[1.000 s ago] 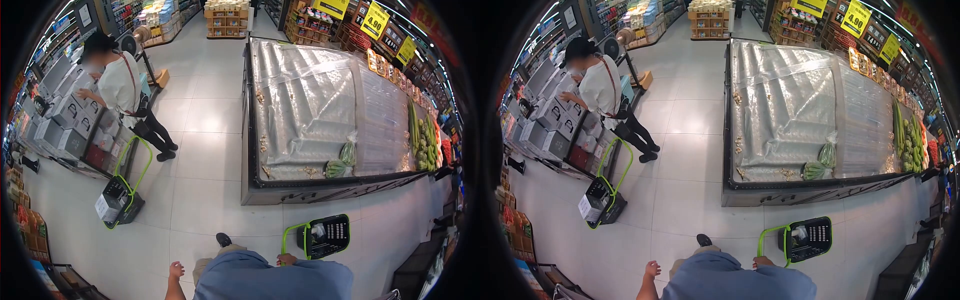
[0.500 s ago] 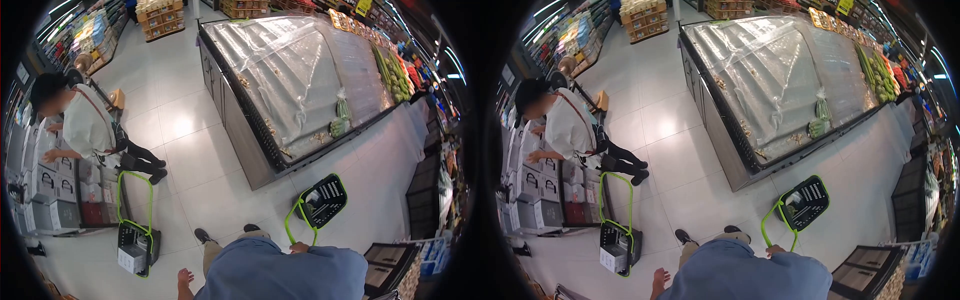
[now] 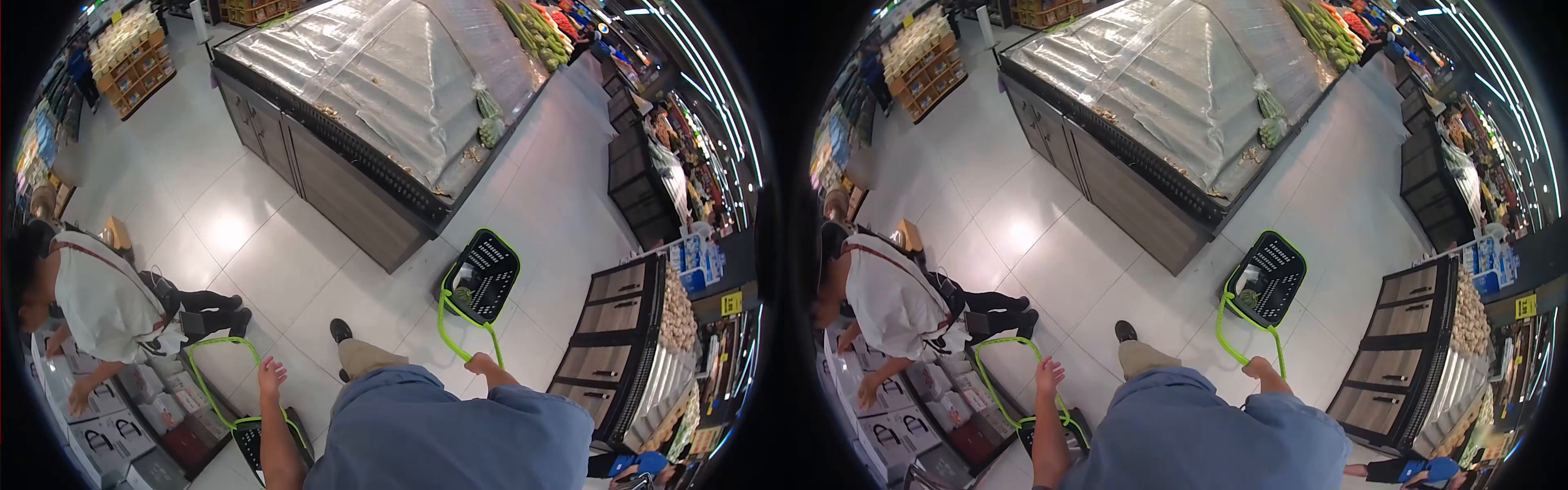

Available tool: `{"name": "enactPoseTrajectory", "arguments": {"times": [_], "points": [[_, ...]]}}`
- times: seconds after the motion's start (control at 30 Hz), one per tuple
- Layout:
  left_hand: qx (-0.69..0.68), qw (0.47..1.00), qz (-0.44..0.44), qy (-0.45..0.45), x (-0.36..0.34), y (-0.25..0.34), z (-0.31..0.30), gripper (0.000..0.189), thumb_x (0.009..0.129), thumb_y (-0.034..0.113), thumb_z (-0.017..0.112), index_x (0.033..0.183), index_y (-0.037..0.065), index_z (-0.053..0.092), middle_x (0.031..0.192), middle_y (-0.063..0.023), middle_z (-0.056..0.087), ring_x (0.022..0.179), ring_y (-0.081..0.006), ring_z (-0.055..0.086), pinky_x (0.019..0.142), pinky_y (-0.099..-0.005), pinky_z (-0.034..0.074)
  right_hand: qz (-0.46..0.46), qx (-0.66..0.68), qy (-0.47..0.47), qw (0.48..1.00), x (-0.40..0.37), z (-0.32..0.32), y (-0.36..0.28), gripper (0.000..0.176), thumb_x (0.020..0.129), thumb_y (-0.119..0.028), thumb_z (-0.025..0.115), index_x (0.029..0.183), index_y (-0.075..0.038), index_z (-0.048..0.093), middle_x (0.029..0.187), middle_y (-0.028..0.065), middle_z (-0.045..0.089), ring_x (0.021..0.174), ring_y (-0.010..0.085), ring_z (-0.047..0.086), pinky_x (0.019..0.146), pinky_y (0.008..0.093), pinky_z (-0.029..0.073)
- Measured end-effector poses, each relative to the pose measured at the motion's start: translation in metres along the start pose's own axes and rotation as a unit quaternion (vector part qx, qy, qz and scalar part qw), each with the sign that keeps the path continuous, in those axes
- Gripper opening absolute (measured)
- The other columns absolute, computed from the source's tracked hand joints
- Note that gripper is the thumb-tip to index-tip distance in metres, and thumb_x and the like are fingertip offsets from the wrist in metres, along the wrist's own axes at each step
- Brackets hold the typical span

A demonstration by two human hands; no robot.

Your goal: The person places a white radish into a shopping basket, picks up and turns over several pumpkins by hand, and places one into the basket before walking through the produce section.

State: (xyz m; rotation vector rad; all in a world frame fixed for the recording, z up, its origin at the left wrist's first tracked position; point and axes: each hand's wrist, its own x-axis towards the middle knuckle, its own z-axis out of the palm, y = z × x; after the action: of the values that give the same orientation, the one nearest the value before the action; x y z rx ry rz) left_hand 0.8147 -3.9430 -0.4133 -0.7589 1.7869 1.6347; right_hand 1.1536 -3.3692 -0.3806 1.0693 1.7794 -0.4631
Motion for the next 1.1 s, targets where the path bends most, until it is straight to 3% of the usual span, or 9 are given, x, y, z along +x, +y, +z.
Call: {"name": "enactPoseTrajectory", "arguments": {"times": [0.23, 0.47, 0.53, 0.57, 0.6, 0.7, 0.8, 0.93, 1.1], "points": [[0.04, 0.993, -0.091, -0.055, 0.051, 0.028, 0.002, 0.039, 0.1, 0.028, 0.049, 0.135, 0.012, 0.044, 0.11, -0.0138, 0.062, 0.087, -0.0281, 0.066, 0.072, -0.0398, 0.055, -0.046, 0.077, -0.103, 0.991, -0.033, 0.073, -0.053, 0.034, 0.078, -0.036, 0.066, 0.082, -0.002, 0.072, 0.077, 0.0112, 0.072, 0.072, 0.0221, 0.071, 0.072, 0.0354, 0.055], [0.292, 0.932, -0.157, -0.149, 0.111, 0.09, -0.045, 0.039, 0.099, 0.029, 0.05, 0.135, 0.013, 0.044, 0.105, -0.0136, 0.064, 0.081, -0.029, 0.066, 0.067, -0.0421, 0.054, -0.086, 0.035, -0.243, 0.966, -0.052, 0.112, -0.115, 0.051, 0.074, -0.053, 0.067, 0.09, -0.005, 0.075, 0.093, 0.0158, 0.073, 0.089, 0.0271, 0.069, 0.078, 0.0391, 0.052], [0.307, 0.931, -0.158, -0.117, 0.133, 0.127, -0.057, 0.04, 0.1, 0.028, 0.046, 0.137, 0.014, 0.042, 0.11, -0.0126, 0.062, 0.091, -0.0307, 0.066, 0.076, -0.0455, 0.055, -0.087, 0.057, -0.285, 0.953, -0.071, 0.112, -0.141, 0.053, 0.074, -0.054, 0.067, 0.093, -0.005, 0.074, 0.097, 0.018, 0.072, 0.091, 0.0291, 0.068, 0.079, 0.0402, 0.051], [0.302, 0.938, -0.14, -0.093, 0.156, 0.136, -0.068, 0.04, 0.099, 0.028, 0.047, 0.137, 0.016, 0.043, 0.107, -0.0122, 0.062, 0.089, -0.0296, 0.066, 0.075, -0.0451, 0.055, -0.077, 0.063, -0.283, 0.954, -0.084, 0.108, -0.156, 0.054, 0.076, -0.053, 0.065, 0.096, -0.004, 0.073, 0.1, 0.019, 0.071, 0.093, 0.0312, 0.068, 0.08, 0.0411, 0.05], [0.263, 0.956, -0.112, -0.069, 0.177, 0.145, -0.076, 0.037, 0.098, 0.024, 0.051, 0.132, 0.015, 0.045, 0.095, -0.0113, 0.064, 0.067, -0.0245, 0.063, 0.058, -0.04, 0.051, -0.067, 0.067, -0.279, 0.956, -0.094, 0.105, -0.166, 0.054, 0.079, -0.052, 0.063, 0.099, -0.003, 0.071, 0.104, 0.02, 0.07, 0.094, 0.0334, 0.067, 0.082, 0.042, 0.05], [0.301, 0.947, -0.086, -0.07, 0.214, 0.21, -0.06, 0.035, 0.097, 0.021, 0.049, 0.131, 0.011, 0.048, 0.089, -0.008, 0.062, 0.065, -0.0192, 0.062, 0.056, -0.035, 0.052, -0.087, 0.064, -0.235, 0.966, -0.111, 0.11, -0.203, 0.026, 0.068, -0.035, 0.07, 0.073, -0.009, 0.072, 0.076, 0.0051, 0.071, 0.072, 0.0189, 0.067, 0.075, 0.0375, 0.051], [0.321, 0.941, -0.04, -0.1, 0.247, 0.275, -0.034, 0.038, 0.098, 0.021, 0.049, 0.133, 0.007, 0.048, 0.09, -0.0067, 0.063, 0.066, -0.0162, 0.062, 0.052, -0.0282, 0.051, -0.095, 0.131, -0.244, 0.956, -0.148, 0.085, -0.255, 0.032, 0.067, -0.039, 0.068, 0.066, -0.006, 0.069, 0.072, 0.0087, 0.07, 0.07, 0.0215, 0.067, 0.072, 0.0373, 0.051], [0.349, 0.925, -0.027, -0.149, 0.308, 0.346, -0.003, 0.042, 0.1, 0.028, 0.047, 0.138, 0.01, 0.043, 0.11, -0.0118, 0.063, 0.086, -0.0226, 0.065, 0.07, -0.0357, 0.055, -0.132, 0.155, -0.202, 0.958, -0.119, 0.133, -0.317, 0.038, 0.068, -0.041, 0.067, 0.065, -0.003, 0.069, 0.069, 0.0134, 0.069, 0.07, 0.0244, 0.068, 0.07, 0.0382, 0.052], [0.362, 0.911, 0.002, -0.198, 0.394, 0.426, -0.004, 0.039, 0.101, 0.026, 0.047, 0.137, 0.012, 0.045, 0.109, -0.0121, 0.064, 0.086, -0.0213, 0.065, 0.068, -0.034, 0.054, -0.045, 0.251, -0.145, 0.956, -0.14, 0.085, -0.436, 0.045, 0.074, -0.042, 0.064, 0.068, 0.003, 0.067, 0.068, 0.0167, 0.068, 0.064, 0.0267, 0.068, 0.068, 0.0378, 0.054]]}}
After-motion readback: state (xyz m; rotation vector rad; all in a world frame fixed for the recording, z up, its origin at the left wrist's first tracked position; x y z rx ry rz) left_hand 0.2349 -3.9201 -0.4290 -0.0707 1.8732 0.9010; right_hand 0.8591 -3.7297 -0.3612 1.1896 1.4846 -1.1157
